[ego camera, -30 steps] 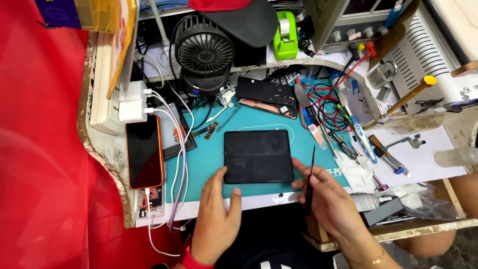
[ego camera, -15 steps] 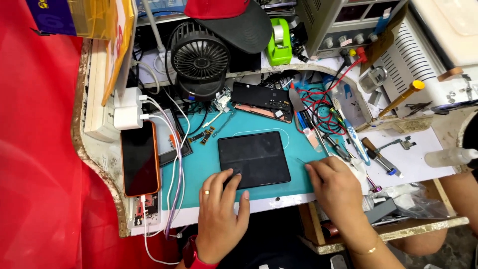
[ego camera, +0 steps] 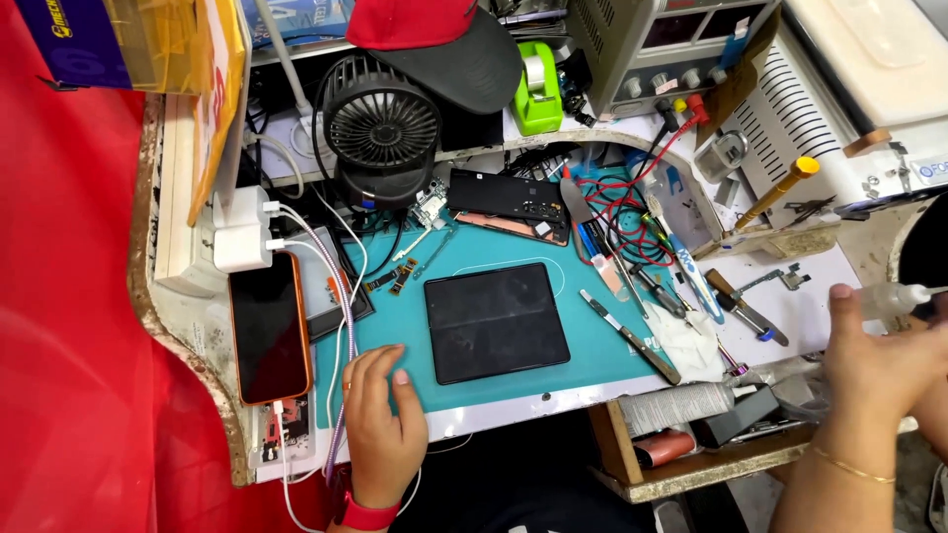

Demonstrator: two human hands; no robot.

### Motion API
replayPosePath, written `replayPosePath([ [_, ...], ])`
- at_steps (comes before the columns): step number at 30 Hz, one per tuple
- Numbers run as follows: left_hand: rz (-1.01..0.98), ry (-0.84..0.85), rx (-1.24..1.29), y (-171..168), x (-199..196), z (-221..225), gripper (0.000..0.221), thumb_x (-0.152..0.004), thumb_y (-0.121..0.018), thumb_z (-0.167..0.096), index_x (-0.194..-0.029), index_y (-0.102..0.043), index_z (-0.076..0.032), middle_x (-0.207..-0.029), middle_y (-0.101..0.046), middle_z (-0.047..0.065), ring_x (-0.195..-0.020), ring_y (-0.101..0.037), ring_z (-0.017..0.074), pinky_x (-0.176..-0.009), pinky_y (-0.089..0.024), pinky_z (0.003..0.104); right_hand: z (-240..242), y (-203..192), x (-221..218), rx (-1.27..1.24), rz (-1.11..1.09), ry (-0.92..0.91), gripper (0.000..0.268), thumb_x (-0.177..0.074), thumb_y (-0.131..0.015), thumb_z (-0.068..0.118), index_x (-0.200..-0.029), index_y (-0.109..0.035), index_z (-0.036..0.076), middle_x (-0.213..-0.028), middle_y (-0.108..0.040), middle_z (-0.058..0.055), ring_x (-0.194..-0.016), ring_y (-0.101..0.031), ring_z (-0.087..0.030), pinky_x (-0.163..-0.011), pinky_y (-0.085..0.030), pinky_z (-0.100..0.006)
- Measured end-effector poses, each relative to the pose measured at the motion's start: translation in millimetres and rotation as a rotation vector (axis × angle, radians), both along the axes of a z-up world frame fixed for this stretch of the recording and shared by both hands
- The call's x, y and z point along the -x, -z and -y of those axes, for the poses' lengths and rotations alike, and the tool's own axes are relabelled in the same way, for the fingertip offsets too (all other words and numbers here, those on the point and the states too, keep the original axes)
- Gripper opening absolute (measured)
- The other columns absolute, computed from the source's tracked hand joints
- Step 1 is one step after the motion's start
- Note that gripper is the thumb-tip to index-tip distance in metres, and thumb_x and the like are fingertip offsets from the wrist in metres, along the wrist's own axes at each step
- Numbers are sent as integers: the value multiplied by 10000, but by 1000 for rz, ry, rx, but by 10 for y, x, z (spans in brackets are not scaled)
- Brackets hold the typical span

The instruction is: Applying adhesive to a foldable smartphone screen and pressing it into place during a repair.

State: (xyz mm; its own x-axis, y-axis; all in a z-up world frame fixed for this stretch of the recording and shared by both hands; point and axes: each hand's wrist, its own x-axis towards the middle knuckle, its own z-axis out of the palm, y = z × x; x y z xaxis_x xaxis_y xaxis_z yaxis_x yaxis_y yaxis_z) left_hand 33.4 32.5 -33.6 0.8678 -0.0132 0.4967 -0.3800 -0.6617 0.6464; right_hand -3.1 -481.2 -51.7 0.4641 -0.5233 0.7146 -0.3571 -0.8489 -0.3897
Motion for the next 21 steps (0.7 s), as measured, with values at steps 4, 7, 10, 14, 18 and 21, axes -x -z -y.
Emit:
replayPosePath([
  [4,-11,-34,61,12,25,-9,271,-1053,-446,-155,-1173,-626,9,-1123,-674,148,-1101,-625,340,-1007,-483,470,460,328,-15,-241,-88,-139,450,-1133,-800,18,-1436,-537,-185,-1315,-647,-369,-1167,-647,-442,-965,-496,-463],
  [7,6,-45,109,4,27,-11,247,-1049,-455,-145,-1167,-617,0,-1113,-677,137,-1092,-634,325,-977,-506,450,849,740,149,-266,-342,161,668,-1318,-677,554,-1319,-712,-114,-1142,-730,-342,-1029,-672,-524,-847,-485,-534],
  [10,13,-36,129,-13,27,-14,241,-1046,-457,-132,-1176,-610,2,-1112,-680,138,-1083,-637,318,-960,-516,438,-109,207,199,-409,-105,-322,432,-1294,-638,159,-1480,-460,-188,-1321,-585,-379,-1210,-584,-442,-961,-463,-462],
  [14,1,-55,149,-1,32,-12,243,-1043,-461,-137,-1181,-609,-4,-1109,-682,129,-1075,-640,306,-950,-521,431,-1540,-651,107,-63,-422,-518,759,-934,-734,224,-1614,-516,-32,-1358,-673,-221,-1050,-686,-375,-870,-513,-519],
  [18,-36,-70,208,31,62,-30,251,-1026,-482,-143,-1211,-607,-27,-1136,-679,108,-1096,-647,279,-942,-527,396,-2389,-906,-119,-116,-816,-905,463,-835,-725,429,-1252,-629,253,-1161,-714,71,-919,-736,-207,-707,-584,-391],
  [21,-57,-81,243,37,48,-36,250,-1010,-495,-136,-1210,-606,-34,-1135,-677,100,-1094,-647,269,-919,-530,380,-2668,-905,-337,87,-815,-1073,407,-881,-689,392,-1250,-638,229,-1170,-658,61,-931,-710,-239,-632,-585,-422],
])
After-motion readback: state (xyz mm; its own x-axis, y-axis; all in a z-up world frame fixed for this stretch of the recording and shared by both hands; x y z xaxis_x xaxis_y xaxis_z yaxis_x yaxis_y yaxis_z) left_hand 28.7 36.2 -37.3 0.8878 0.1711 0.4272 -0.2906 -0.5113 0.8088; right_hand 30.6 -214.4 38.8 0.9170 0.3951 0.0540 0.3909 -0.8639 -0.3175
